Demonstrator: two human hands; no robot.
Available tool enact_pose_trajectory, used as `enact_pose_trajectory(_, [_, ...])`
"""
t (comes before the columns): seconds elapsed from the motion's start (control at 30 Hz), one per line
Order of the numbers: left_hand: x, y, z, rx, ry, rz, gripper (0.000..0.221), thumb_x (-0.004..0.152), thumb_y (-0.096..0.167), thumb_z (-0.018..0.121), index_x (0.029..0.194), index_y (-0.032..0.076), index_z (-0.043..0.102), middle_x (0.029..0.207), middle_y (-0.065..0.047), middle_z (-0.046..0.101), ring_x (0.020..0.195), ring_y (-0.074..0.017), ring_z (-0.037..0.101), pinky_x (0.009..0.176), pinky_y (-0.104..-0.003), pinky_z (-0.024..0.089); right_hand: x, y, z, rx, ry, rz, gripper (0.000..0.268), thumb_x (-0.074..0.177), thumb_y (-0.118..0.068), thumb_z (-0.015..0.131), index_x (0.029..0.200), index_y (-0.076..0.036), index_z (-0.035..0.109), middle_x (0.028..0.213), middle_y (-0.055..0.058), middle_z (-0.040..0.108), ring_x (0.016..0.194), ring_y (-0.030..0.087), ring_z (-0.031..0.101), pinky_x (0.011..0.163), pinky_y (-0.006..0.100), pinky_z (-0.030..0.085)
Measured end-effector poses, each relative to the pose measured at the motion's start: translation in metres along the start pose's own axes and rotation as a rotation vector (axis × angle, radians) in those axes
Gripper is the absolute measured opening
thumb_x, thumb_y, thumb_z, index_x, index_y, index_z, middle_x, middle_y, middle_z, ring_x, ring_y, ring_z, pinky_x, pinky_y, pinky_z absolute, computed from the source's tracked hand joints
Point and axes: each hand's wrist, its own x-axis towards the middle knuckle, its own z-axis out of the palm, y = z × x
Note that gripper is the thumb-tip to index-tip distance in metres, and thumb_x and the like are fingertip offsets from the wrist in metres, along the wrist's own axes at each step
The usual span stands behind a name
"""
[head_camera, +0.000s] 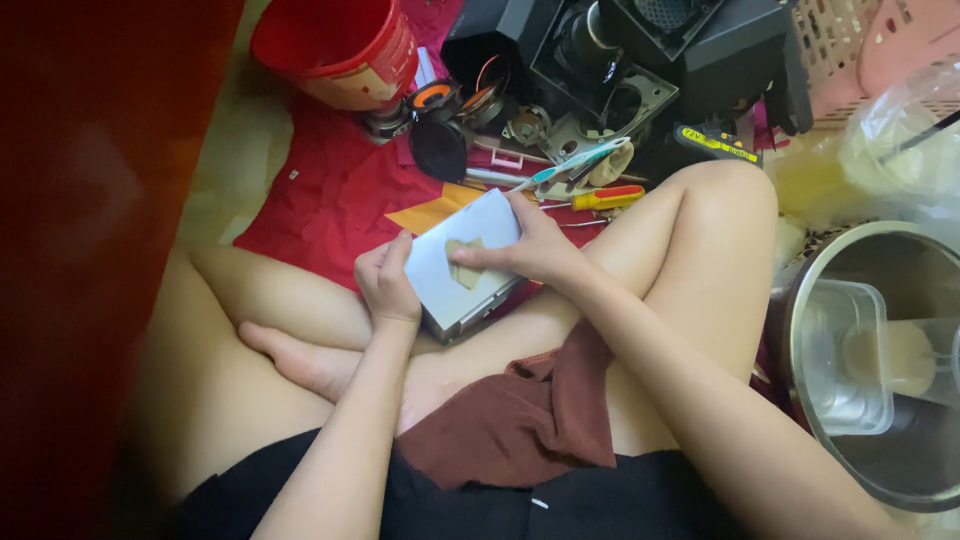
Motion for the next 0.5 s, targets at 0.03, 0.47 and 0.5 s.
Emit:
enact_pose_trajectory(0.03, [-0.001,0.000,0.000,-0.001,0.004,0.001,0.036,0.075,0.029,0.056,0.043,0.015,0.047,0.042,0.000,0.038,0.051,-0.0121,0.038,0.052,-0.022,0.034,0.001,0.002,0.001,-0.001,-0.003,-0.003,0.093,0.047,-0.045,0.084,0.124,-0.011,0.046,0.110,0.017,0.055,0.112,0.031,0.052,0.092,0.041,0.042])
enact_pose_trajectory(0.47, [-0.001,-0.004,0.002,0.010,0.033,-0.006,0.034,0.072,0.029,0.058,0.042,0.017,0.047,0.044,0.007,0.036,0.051,-0.0112,0.039,0.052,-0.021,0.033,0.010,0.021,-0.001,0.187,0.034,0.031,0.051,0.083,-0.040,0.057,0.125,-0.013,0.049,0.114,0.015,0.055,0.113,0.028,0.050,0.091,0.042,0.042])
enact_pose_trajectory(0.5, [-0.001,-0.005,0.002,0.010,0.044,-0.016,0.034,0.071,0.030,0.058,0.041,0.017,0.047,0.045,0.007,0.035,0.051,-0.0113,0.039,0.053,-0.021,0.033,0.008,0.019,-0.002,0.200,0.033,0.053,0.051,0.085,-0.039,0.055,0.127,-0.012,0.048,0.119,0.015,0.053,0.118,0.028,0.046,0.094,0.042,0.040])
